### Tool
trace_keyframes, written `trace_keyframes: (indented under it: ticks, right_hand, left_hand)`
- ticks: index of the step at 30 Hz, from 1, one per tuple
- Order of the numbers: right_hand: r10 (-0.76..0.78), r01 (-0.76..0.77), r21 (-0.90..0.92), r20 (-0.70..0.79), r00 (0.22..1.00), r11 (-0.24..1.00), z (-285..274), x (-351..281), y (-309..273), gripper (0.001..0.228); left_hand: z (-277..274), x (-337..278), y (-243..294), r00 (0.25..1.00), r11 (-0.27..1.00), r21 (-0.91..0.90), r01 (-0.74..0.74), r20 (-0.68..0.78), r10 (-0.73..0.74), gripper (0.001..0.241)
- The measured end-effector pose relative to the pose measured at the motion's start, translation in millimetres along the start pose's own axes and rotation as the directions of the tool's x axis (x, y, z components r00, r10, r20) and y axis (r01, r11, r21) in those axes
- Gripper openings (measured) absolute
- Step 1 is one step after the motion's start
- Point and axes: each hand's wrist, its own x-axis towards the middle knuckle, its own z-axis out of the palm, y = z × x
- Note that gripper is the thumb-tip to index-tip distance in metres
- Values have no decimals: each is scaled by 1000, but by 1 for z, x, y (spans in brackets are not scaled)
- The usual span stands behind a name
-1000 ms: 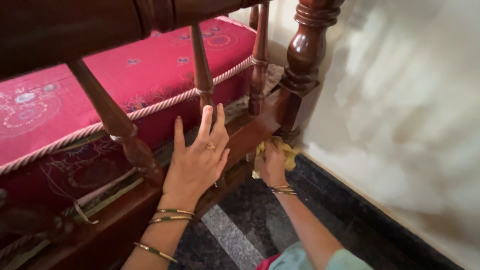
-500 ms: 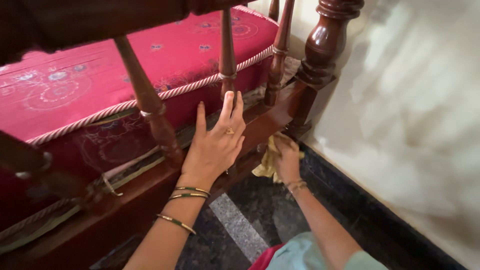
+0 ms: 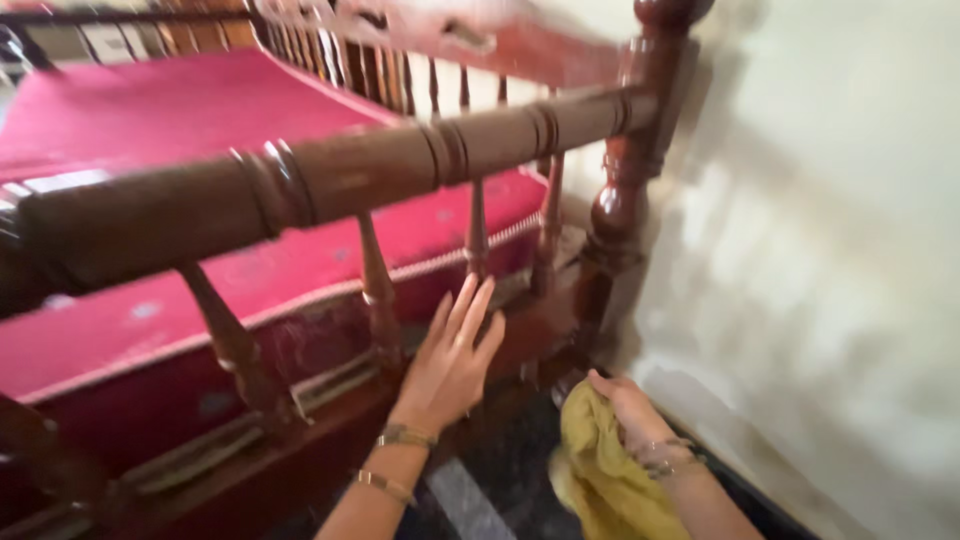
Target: The person wipes the wooden bed frame with a yellow cloth. They clean the top rail, vertical spindles, and lower frame sections of the bed.
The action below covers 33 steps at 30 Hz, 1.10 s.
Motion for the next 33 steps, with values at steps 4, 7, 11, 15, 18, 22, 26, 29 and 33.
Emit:
trace_keyframes:
  ticks: [4,7,11,15,18,22,26,29,33]
  right_hand:
    - [-487,461,281,26,873,842,37,-47,-42,32]
    - [-910,906,-148,62,409,397,90,-84,-75,35]
    - [-995,844,-534,97,4,-49,189,-96,-121,53]
    - [-985,699,-709,-37,-168,-93,251,-55,-158,49]
    - [-972,921,-310,-73,226,237,244,-18,-174,26]
    - [-810,732,352,319,492,583,210,5,-158,30]
    - [-908,910,-41,-105,406,412,216,7,-107,30]
    - [-991,643,-764,-38,-128,-54,234,10,-67,65]
    - [-991,527,-846,120,53,-75,224,4,-41,52]
  left_hand:
    - [-32,-5,-2,987,984,175,34,-160,-6,30]
    - [-52,-5,-22,948,955,271,123,-315,-33,29]
    - [-62,7,-54,922,910,325,255,-365,-128,44]
    - [-53,-1,-60,943,920,273,280,-259,-210,58]
    - [-41,-12,-61,895,944,118,309,-372,-247,60]
    - [-27,-20,-58,898,949,49,311,-343,-276,60]
    - [-20,-24,-60,883,946,48,319,-376,-279,58]
    - [-17,-23,-66,883,948,53,312,-384,-269,56]
    - [-25,-21,-63,882,950,43,310,-386,-270,54]
